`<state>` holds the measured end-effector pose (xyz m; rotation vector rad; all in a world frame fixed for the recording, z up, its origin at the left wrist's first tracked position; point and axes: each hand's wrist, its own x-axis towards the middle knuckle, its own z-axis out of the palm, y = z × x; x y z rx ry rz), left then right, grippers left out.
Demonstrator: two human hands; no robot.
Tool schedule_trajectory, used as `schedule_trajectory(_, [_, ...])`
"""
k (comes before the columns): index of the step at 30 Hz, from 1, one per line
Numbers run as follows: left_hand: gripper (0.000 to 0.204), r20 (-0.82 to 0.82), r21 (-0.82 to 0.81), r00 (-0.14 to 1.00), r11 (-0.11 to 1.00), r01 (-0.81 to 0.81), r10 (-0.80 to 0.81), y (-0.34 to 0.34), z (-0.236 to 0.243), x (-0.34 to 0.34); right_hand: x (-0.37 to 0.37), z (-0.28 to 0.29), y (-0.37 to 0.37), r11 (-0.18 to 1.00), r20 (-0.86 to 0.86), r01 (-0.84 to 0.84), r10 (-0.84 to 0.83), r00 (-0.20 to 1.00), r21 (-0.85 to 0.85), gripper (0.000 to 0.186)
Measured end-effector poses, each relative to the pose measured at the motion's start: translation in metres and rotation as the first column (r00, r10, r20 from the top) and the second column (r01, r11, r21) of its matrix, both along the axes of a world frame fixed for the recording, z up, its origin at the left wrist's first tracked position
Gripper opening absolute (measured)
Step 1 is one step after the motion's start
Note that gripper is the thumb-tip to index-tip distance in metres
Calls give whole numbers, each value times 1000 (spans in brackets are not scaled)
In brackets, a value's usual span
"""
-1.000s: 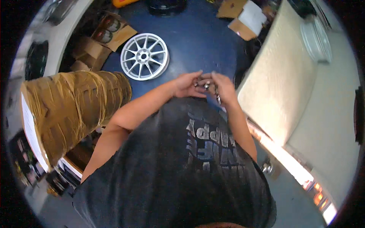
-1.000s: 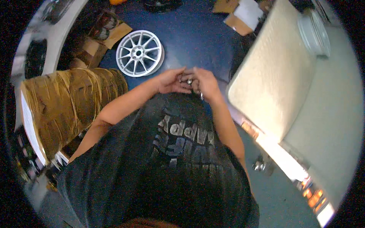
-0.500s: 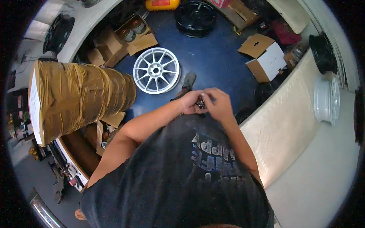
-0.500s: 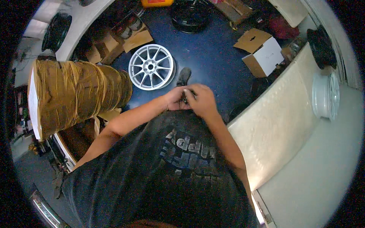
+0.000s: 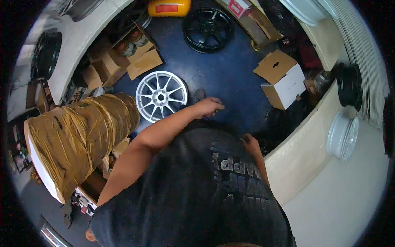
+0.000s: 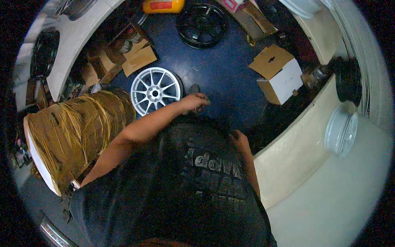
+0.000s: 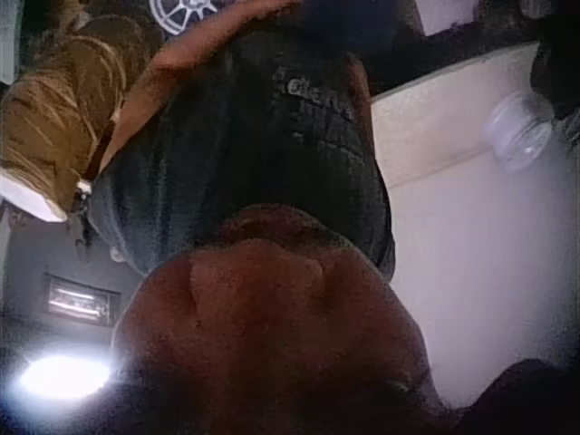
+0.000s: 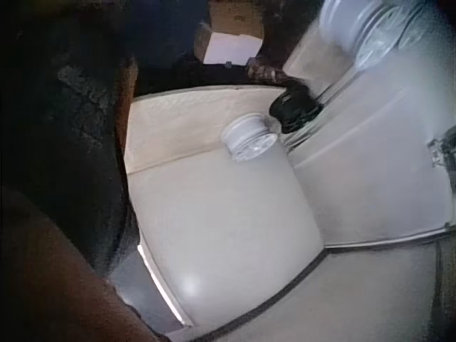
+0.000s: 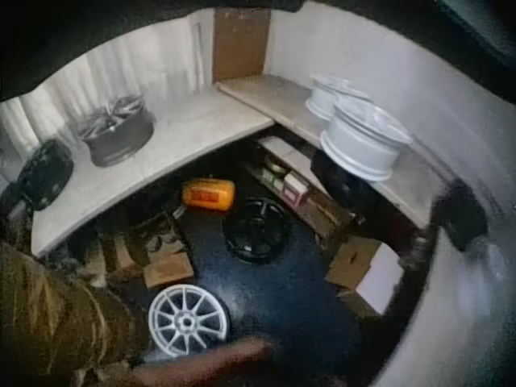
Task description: The person walks through a tire shop to retrieve a green wheel rim, carries it to a workbench, and uses their hands to disassemble and clean a small valve component.
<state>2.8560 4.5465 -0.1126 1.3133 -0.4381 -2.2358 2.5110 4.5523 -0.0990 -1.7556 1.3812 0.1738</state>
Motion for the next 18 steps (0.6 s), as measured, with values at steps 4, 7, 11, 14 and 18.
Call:
schedule_trajectory(4, [19,-39,84,983,981,-173,177,-25,-4,31,67,23,-62,995,-56,-98,98,994,1,28])
schedule_trajectory(7, [17,-215,87,954,977,-196,211,-30,-3,61,98,5,-116,986,14,-144,145,989,-82,31])
schedule_trajectory(11, [16,31,224,957,931,-287,287,-57,-11,100,134,-14,-203,989,66,-118,112,991,91,34])
schedule_trajectory(14, [16,71,266,901,862,-431,429,-76,-1,132,166,-20,-261,987,111,-134,124,986,88,37])
schedule_trajectory(18, [18,-37,192,885,873,-449,463,-133,4,184,189,-104,-347,974,51,-192,187,981,119,39])
